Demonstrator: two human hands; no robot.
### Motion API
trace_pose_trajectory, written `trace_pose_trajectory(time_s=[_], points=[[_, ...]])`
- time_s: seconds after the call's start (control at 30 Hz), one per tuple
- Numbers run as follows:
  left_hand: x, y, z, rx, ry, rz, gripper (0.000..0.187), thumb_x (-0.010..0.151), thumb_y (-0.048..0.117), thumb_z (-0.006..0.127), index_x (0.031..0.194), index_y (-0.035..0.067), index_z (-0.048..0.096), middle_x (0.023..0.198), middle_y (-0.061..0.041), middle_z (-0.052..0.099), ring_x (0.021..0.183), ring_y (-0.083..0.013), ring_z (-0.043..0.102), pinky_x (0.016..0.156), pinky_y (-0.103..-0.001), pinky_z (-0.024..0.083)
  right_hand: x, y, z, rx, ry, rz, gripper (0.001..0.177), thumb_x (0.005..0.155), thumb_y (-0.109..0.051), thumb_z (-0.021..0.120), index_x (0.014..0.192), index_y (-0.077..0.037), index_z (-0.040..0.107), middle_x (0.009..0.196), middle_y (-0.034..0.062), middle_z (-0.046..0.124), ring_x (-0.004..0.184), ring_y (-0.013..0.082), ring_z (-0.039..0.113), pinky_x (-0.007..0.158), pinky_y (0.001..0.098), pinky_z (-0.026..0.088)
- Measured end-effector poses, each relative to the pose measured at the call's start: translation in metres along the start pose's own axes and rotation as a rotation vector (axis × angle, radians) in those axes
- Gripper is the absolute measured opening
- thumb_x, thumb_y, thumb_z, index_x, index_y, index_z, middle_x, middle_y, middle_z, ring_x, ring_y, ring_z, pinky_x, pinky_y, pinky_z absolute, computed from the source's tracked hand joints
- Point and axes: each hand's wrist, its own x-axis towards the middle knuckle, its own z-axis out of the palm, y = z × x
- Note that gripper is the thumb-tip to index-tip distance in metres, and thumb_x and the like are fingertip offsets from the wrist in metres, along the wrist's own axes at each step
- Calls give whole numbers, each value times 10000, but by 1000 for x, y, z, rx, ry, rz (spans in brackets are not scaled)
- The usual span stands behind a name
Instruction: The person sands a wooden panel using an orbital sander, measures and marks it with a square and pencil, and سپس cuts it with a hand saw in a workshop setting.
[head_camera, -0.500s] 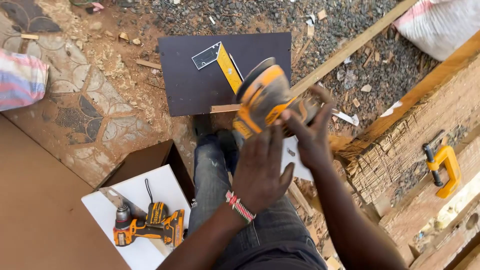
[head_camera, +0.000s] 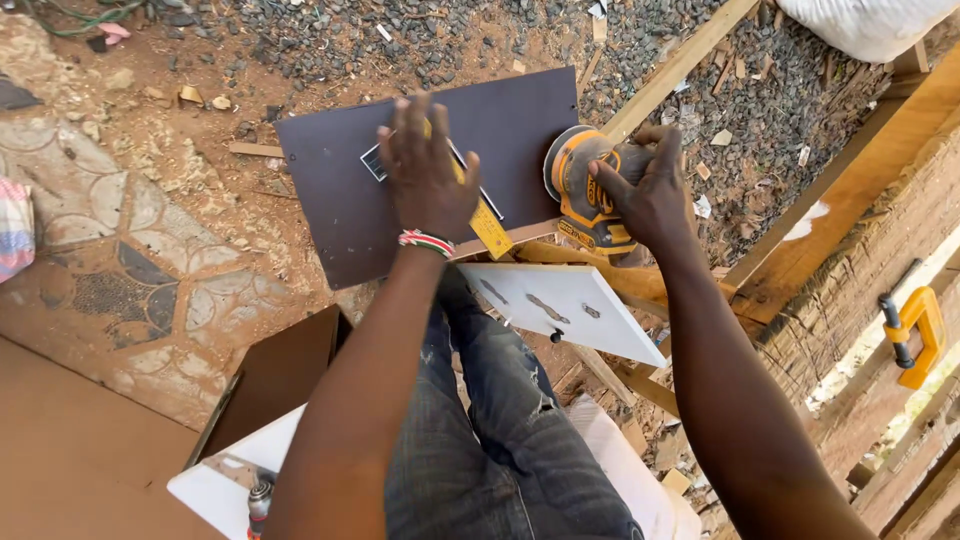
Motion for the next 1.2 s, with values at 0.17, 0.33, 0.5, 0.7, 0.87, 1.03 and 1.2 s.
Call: trace_pose_trajectory(time_s=[0.17, 0.33, 0.5, 0.7, 0.87, 1.03, 1.2], points=[[4, -43, -2, 91, -63, 6, 773, 1232, 508, 657, 1814, 37, 467, 1909, -160, 434, 1795, -380, 346, 1464, -665, 263, 11, -15, 2, 19, 6, 120, 597, 1117, -504, 915, 1355, -237, 438, 1081, 44, 560, 814, 217, 507, 721, 451, 448], [4, -40, -6, 126, -34, 45, 705, 1246, 499, 649, 1768, 33, 562, 1888, -164, 472, 1767, -374, 414, 1430, -632, 343, 33, 6, 17, 44, 83, -66, 645, 1057, -387, 1008, 1266, -146, 447, 1184, 75, 547, 993, 264, 575, 839, 443, 498], [1, -52, 13, 179, 110, 117, 774, 1130, 523, 761, 1714, 31, 638, 1843, -214, 535, 1718, -406, 491, 1391, -637, 324, 44, 32, 23, 39, 101, 19, 711, 1048, -532, 1049, 1305, -170, 493, 1137, 316, 718, 1090, 674, 743, 880, 730, 568], [7, -48, 12, 202, 122, 112, 744, 1147, 530, 701, 1699, 34, 653, 1823, -208, 567, 1708, -398, 517, 1394, -620, 339, 42, 23, 25, 28, 111, 3, 681, 1068, -516, 1022, 1412, -192, 532, 1304, 284, 643, 1238, 700, 691, 944, 750, 581], [3, -48, 9, 205, 87, 93, 746, 1146, 540, 693, 1710, 54, 648, 1840, -190, 555, 1721, -382, 500, 1405, -609, 332, 13, -53, 28, -95, 62, 230, 828, 964, -353, 1021, 1629, -205, 550, 1494, 314, 518, 1299, 726, 678, 927, 815, 626], [-1, -46, 4, 219, 46, 86, 775, 1154, 598, 680, 1719, 71, 633, 1848, -179, 543, 1734, -369, 478, 1412, -606, 322, 20, -34, 41, -128, 143, 188, 762, 972, -298, 979, 1620, -139, 611, 1398, 282, 591, 1295, 659, 680, 941, 774, 592], [0, -50, 5, 233, 9, 90, 791, 1165, 615, 677, 1745, 83, 598, 1884, -172, 493, 1757, -366, 438, 1416, -612, 304, 60, -7, 39, -195, 189, 90, 691, 974, -379, 988, 1581, -262, 677, 1307, 163, 596, 1226, 541, 693, 902, 712, 612]])
